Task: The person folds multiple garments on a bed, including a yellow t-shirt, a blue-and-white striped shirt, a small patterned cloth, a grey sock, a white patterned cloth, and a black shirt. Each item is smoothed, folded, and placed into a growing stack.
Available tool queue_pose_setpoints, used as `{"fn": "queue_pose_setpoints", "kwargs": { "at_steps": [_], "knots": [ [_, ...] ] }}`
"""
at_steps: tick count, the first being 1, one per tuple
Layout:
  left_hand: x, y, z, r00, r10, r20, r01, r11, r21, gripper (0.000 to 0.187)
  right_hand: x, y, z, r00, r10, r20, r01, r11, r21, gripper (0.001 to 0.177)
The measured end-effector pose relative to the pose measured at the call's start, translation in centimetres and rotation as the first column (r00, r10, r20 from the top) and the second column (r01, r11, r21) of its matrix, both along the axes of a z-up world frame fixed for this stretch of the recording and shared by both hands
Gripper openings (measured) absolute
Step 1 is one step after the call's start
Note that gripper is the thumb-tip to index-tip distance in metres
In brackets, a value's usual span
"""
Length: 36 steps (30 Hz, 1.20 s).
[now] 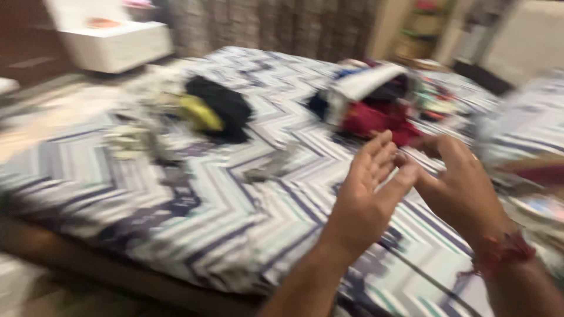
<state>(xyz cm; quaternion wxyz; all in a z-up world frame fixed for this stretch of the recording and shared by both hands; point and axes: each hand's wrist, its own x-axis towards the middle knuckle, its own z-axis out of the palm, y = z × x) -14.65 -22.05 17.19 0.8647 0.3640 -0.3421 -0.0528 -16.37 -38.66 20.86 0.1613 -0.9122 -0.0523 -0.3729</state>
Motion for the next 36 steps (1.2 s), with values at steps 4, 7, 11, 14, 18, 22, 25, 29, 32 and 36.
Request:
{"fn": "queue_pose_setpoints", "kwargs": {
  "at_steps": [4,7,11,14,18,22,25,29,32,36],
  "knots": [
    [3.6,13.2,-0.6,0.950,0.303,-0.076,-0.305,0.952,-0.021,0.068,8.7,7.5,-3.4,0.974,0.019,-0.228,-0.020,1.000,-0.005,0.044],
    [5.7,22.6,-1.8,0.769,0.631,-0.106,-0.626,0.776,0.078,0.067,15.1,12.3,-7.4,0.874,0.085,-0.478,-0.052,0.995,0.083,0.043],
    [7.4,30.9,-4.6,0.528,0.831,-0.178,-0.820,0.553,0.148,0.062,22.9,19.8,-13.8,0.755,0.282,-0.592,-0.229,0.959,0.166,0.041],
    [8.7,34.2,-6.8,0.449,0.883,-0.135,-0.879,0.464,0.114,0.062,26.9,26.7,-18.2,0.677,0.489,-0.551,-0.406,0.872,0.275,0.052],
    [10.3,35.0,-9.0,0.378,0.921,-0.094,-0.911,0.389,0.141,0.063,29.7,33.1,-20.8,0.716,0.565,-0.409,-0.500,0.825,0.265,0.072],
    [11.6,35.2,-10.2,0.338,0.932,-0.130,-0.889,0.362,0.282,0.063,30.4,37.1,-20.3,0.670,0.452,-0.589,-0.474,0.871,0.129,0.062],
    [12.5,35.6,-11.1,0.369,0.910,-0.190,-0.855,0.412,0.314,0.061,29.8,38.4,-20.0,0.691,0.237,-0.683,-0.441,0.887,-0.139,0.050],
    [13.6,35.6,-12.4,0.445,0.877,-0.179,-0.851,0.477,0.221,0.045,27.4,38.0,-21.1,0.822,0.312,-0.476,-0.378,0.925,-0.046,0.045],
    [13.7,35.2,-12.7,0.478,0.860,-0.180,-0.841,0.507,0.187,0.039,25.5,37.0,-22.2,0.890,0.374,-0.260,-0.375,0.926,0.047,0.044],
    [12.6,34.6,-12.2,0.548,0.826,-0.134,-0.779,0.562,0.279,0.034,21.5,34.3,-23.6,0.845,0.476,-0.242,-0.268,0.770,0.579,0.033]
  ]
}}
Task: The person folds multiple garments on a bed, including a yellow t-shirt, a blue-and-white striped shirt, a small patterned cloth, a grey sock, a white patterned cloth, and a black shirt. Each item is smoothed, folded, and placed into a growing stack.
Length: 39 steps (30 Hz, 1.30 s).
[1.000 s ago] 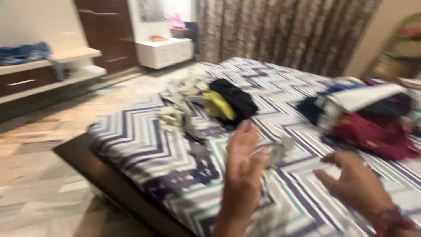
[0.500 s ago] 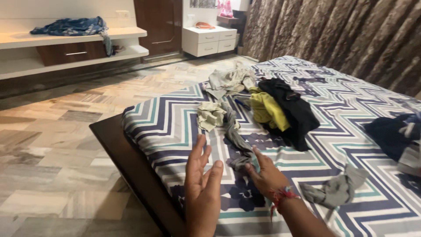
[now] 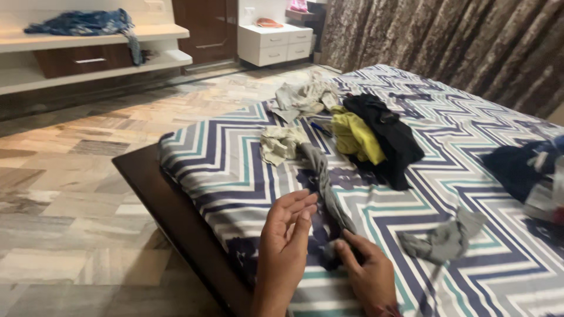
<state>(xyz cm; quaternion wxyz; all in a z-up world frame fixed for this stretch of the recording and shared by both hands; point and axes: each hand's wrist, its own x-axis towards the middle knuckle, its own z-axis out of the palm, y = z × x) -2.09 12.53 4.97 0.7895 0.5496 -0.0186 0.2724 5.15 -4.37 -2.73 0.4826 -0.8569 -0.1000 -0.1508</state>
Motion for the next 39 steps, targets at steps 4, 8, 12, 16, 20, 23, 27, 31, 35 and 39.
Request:
{"fn": "queue_pose_setpoints", "kwargs": {
  "at_steps": [4,8,12,16,20,23,27,31,35,39],
  "knots": [
    [-1.7,-1.8,0.7,0.971,-0.036,0.236,-0.140,0.716,0.683,0.061,-5.3,-4.8,-1.1,0.990,-0.132,-0.048,0.135,0.987,0.084,0.018],
    [-2.6,-6.1,1.3,0.899,-0.435,0.055,0.245,0.601,0.761,0.055,-9.2,-10.6,0.0,0.975,0.039,0.218,-0.117,0.928,0.354,0.020],
    [-3.7,-10.6,2.3,0.682,-0.713,-0.165,0.722,0.618,0.313,0.031,-10.3,-16.2,5.4,0.990,0.091,0.110,-0.130,0.891,0.435,0.030],
    [-3.6,-12.2,3.8,0.696,-0.651,-0.304,0.709,0.689,0.150,0.029,-9.8,-17.1,10.1,0.998,0.027,0.049,-0.047,0.879,0.475,0.040],
    [-2.4,-13.3,4.3,0.774,-0.549,-0.316,0.483,0.834,-0.265,0.029,-5.9,-18.5,11.9,0.999,0.019,-0.045,-0.001,0.930,0.368,0.036],
    [-1.3,-13.1,3.9,0.825,-0.449,-0.343,0.323,0.873,-0.365,0.030,-0.1,-19.8,11.3,1.000,-0.017,-0.010,0.015,0.984,-0.180,0.052],
    [-0.6,-12.7,3.2,0.859,-0.419,-0.296,0.292,0.874,-0.388,0.032,6.9,-19.5,8.2,0.984,0.173,0.046,-0.066,0.588,-0.806,0.100],
    [-0.2,-12.4,3.0,0.830,-0.542,-0.131,0.430,0.772,-0.468,0.033,9.3,-19.5,6.3,0.983,0.158,-0.088,-0.142,0.368,-0.919,0.048],
    [-0.8,-12.7,4.1,0.747,-0.665,0.008,0.591,0.657,-0.468,0.057,7.6,-21.2,7.1,0.982,0.155,-0.109,-0.179,0.572,-0.800,0.021],
    [-3.1,-14.4,6.8,0.646,-0.744,0.168,0.751,0.583,-0.310,0.060,1.7,-23.5,9.4,0.994,0.036,-0.104,-0.074,0.917,-0.392,0.015]
  ]
}}
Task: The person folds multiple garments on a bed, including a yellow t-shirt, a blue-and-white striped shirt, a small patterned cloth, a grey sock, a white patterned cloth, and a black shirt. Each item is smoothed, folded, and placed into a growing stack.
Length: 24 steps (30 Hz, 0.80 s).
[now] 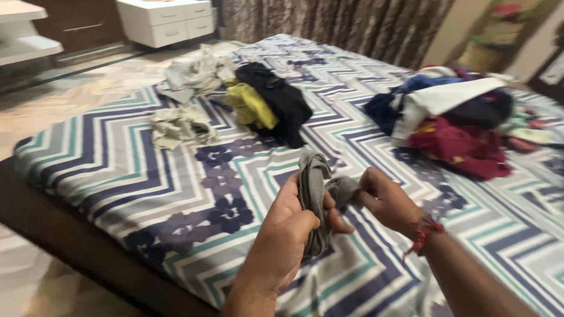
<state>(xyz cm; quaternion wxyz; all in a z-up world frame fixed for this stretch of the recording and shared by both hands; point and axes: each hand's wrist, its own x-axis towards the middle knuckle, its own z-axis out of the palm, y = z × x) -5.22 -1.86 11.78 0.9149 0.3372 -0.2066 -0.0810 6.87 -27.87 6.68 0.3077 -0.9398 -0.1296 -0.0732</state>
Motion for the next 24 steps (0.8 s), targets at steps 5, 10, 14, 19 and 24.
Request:
{"fn": "queue_pose_setpoints", "kwargs": {
  "at_steps": [5,10,14,19,24],
  "knots": [
    [-4.5,-2.8,4.0,0.992,-0.097,-0.085,0.107,0.986,0.127,0.060,-10.3,-2.3,4.3,0.980,0.083,-0.181,0.103,0.567,0.817,0.013],
    [-8.2,-6.1,4.9,0.996,-0.081,-0.030,0.087,0.957,0.276,0.040,-20.5,-4.7,6.4,0.902,0.045,-0.429,0.400,0.284,0.872,0.032],
    [-10.5,-10.2,1.5,0.976,-0.098,-0.193,0.144,0.960,0.241,0.030,-26.2,-6.4,5.0,0.850,-0.111,-0.515,0.523,0.294,0.800,0.039],
    [-13.3,-13.9,-3.8,0.995,0.032,-0.093,0.011,0.904,0.426,0.029,-28.3,-8.1,1.1,0.929,-0.067,-0.363,0.356,0.427,0.832,0.023],
    [-13.9,-13.8,-5.3,0.866,0.156,0.475,-0.439,0.692,0.573,0.022,-27.6,-7.2,-0.2,0.916,-0.023,-0.401,0.355,0.516,0.780,0.019]
  ]
}}
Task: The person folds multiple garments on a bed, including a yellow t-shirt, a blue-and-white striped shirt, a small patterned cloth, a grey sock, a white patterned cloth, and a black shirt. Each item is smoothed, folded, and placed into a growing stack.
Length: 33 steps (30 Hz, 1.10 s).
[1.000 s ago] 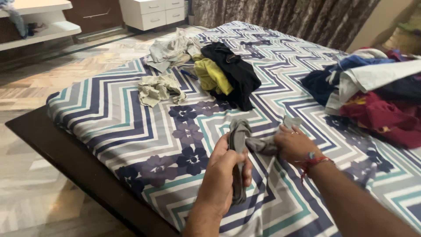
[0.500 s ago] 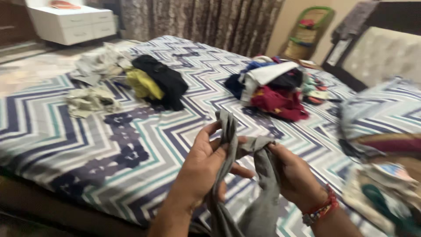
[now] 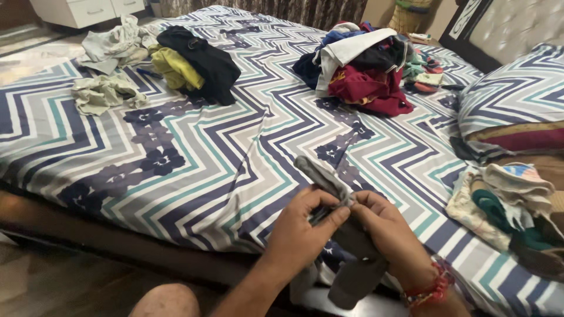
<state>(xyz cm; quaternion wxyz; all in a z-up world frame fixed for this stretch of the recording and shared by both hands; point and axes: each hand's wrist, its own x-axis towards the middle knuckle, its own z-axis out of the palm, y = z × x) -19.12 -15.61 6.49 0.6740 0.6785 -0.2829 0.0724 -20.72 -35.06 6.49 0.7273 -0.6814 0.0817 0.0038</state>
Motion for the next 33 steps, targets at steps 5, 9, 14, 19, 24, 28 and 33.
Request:
{"fn": "queue_pose_setpoints", "kwargs": {
  "at_steps": [5,9,14,19,24,28,33],
  "knots": [
    [0.8,0.8,0.7,1.000,0.012,0.000,-0.012,0.985,0.175,0.021,-0.1,1.9,1.1,0.994,-0.006,-0.110,0.014,0.998,0.069,0.028],
    [2.1,1.1,0.7,0.975,0.113,0.192,-0.171,0.932,0.318,0.020,0.1,1.2,0.2,0.973,-0.018,-0.230,0.015,1.000,-0.015,0.036],
    [3.8,1.4,0.6,0.962,0.209,0.177,-0.251,0.933,0.260,0.020,1.3,-2.1,-0.5,0.873,0.414,-0.259,-0.477,0.838,-0.265,0.039],
    [4.6,1.3,0.0,0.977,0.204,0.064,-0.214,0.945,0.247,0.023,1.3,-3.3,-0.5,0.901,0.417,-0.117,-0.425,0.904,-0.049,0.046],
    [5.7,1.2,-1.7,0.978,0.207,0.007,-0.203,0.955,0.215,0.024,1.1,-4.8,-1.6,0.899,0.415,-0.139,-0.371,0.891,0.261,0.036],
    [7.1,1.9,-1.9,0.979,0.200,0.021,-0.196,0.973,-0.119,0.021,2.0,-6.4,-1.1,0.978,0.128,-0.165,-0.089,0.970,0.226,0.045],
    [5.9,1.3,-0.5,0.717,-0.405,-0.567,0.129,0.877,-0.463,0.022,2.5,-2.3,0.6,0.924,-0.228,-0.306,0.175,0.966,-0.190,0.055]
  ]
}}
